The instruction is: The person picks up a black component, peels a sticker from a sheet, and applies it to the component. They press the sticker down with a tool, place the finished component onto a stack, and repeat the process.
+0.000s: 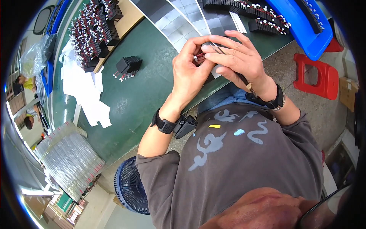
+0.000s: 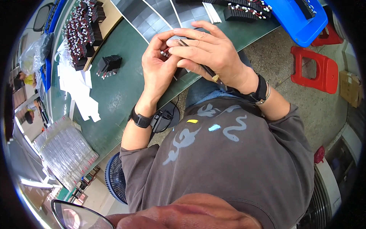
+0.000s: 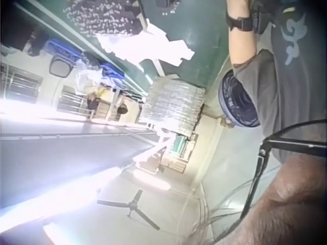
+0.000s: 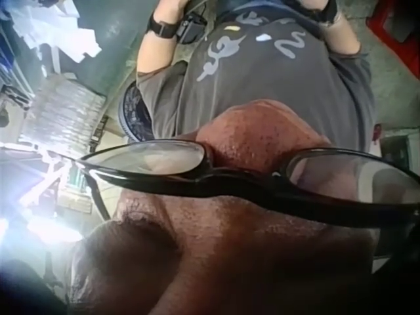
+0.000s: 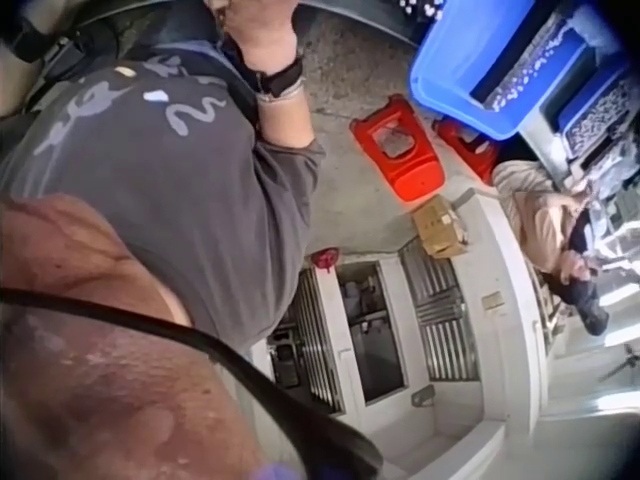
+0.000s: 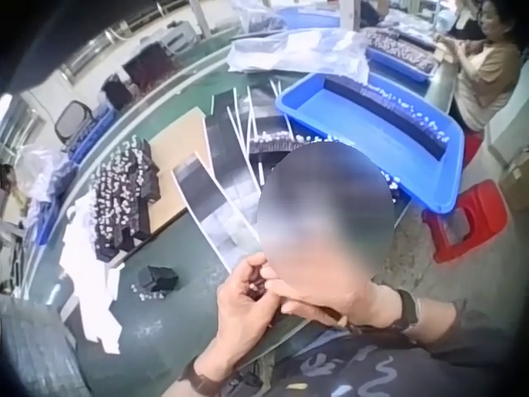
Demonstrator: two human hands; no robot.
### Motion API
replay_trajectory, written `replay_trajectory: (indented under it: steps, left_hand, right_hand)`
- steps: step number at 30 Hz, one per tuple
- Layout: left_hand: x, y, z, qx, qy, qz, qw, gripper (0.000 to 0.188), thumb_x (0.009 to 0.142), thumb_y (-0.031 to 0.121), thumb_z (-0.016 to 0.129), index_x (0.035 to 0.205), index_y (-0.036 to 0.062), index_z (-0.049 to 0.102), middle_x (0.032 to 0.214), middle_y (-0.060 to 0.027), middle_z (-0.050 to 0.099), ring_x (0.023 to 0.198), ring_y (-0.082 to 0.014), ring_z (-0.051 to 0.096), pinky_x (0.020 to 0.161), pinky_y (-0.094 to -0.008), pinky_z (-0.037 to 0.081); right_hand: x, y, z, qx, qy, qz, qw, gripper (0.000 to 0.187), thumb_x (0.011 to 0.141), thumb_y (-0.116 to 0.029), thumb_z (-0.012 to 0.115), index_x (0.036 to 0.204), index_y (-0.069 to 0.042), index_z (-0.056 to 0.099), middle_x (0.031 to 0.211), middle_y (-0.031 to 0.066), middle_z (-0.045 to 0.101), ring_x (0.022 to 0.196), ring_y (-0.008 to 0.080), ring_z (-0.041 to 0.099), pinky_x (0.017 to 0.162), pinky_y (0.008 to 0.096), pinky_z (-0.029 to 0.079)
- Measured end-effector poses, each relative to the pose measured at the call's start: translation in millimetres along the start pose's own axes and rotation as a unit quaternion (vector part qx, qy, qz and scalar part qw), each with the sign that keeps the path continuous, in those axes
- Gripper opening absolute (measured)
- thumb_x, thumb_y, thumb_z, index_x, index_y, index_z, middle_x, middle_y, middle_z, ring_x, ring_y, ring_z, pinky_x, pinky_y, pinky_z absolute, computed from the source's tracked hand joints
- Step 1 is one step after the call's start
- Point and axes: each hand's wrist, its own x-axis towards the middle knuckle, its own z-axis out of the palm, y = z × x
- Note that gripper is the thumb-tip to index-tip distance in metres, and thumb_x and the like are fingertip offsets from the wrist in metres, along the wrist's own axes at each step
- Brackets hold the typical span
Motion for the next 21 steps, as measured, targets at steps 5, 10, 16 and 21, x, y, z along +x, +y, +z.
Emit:
replay_trajectory:
  steps: [5, 10, 16, 21]
  left_hand:
    - [2.1, -5.7, -1.4, 0.042, -0.015, 0.024, 0.999, 0.035, 0.083, 0.004, 0.075, 0.116, 0.003, 0.063, 0.085, 0.0001, 0.066, 0.074, -0.0043, 0.057, 0.067, -0.0227, 0.05]
    - [3.2, -9.4, -4.4, 0.048, -0.021, 0.039, 0.998, 0.036, 0.082, 0.003, 0.075, 0.115, 0.0022, 0.062, 0.084, 0.0, 0.065, 0.076, -0.0046, 0.058, 0.066, -0.023, 0.05]
    - [9.0, -4.9, -6.1, -0.107, -0.019, 0.029, 0.994, 0.035, 0.084, 0.001, 0.075, 0.115, -0.0001, 0.06, 0.096, -0.0037, 0.07, 0.081, -0.0054, 0.062, 0.071, -0.0211, 0.051]
    - [9.6, 4.4, -13.6, -0.102, 0.01, 0.015, 0.995, 0.033, 0.085, 0.0, 0.073, 0.115, -0.0014, 0.059, 0.101, -0.0058, 0.071, 0.084, -0.0063, 0.063, 0.073, -0.0199, 0.052]
  right_hand:
    - [-14.0, 17.1, -5.3, -0.003, 0.011, 0.07, 0.997, 0.02, 0.094, -0.007, 0.064, 0.112, 0.0, 0.064, 0.111, 0.0176, 0.071, 0.109, 0.0289, 0.067, 0.094, 0.036, 0.051]
    - [-7.2, 9.0, 0.1, 0.155, 0.016, 0.126, 0.98, 0.02, 0.085, 0.005, 0.071, 0.103, 0.001, 0.063, 0.113, 0.0168, 0.069, 0.108, 0.0298, 0.066, 0.096, 0.0376, 0.05]
    - [-17.0, 20.5, -3.9, 0.164, 0.101, 0.139, 0.971, 0.025, 0.08, 0.008, 0.074, 0.1, 0.001, 0.06, 0.11, 0.015, 0.067, 0.105, 0.0245, 0.065, 0.092, 0.033, 0.05]
    - [-26.9, 20.2, -17.2, -0.058, -0.034, 0.139, 0.988, 0.025, 0.085, 0.004, 0.071, 0.106, -0.001, 0.058, 0.111, 0.0117, 0.066, 0.101, 0.0223, 0.064, 0.088, 0.03, 0.048]
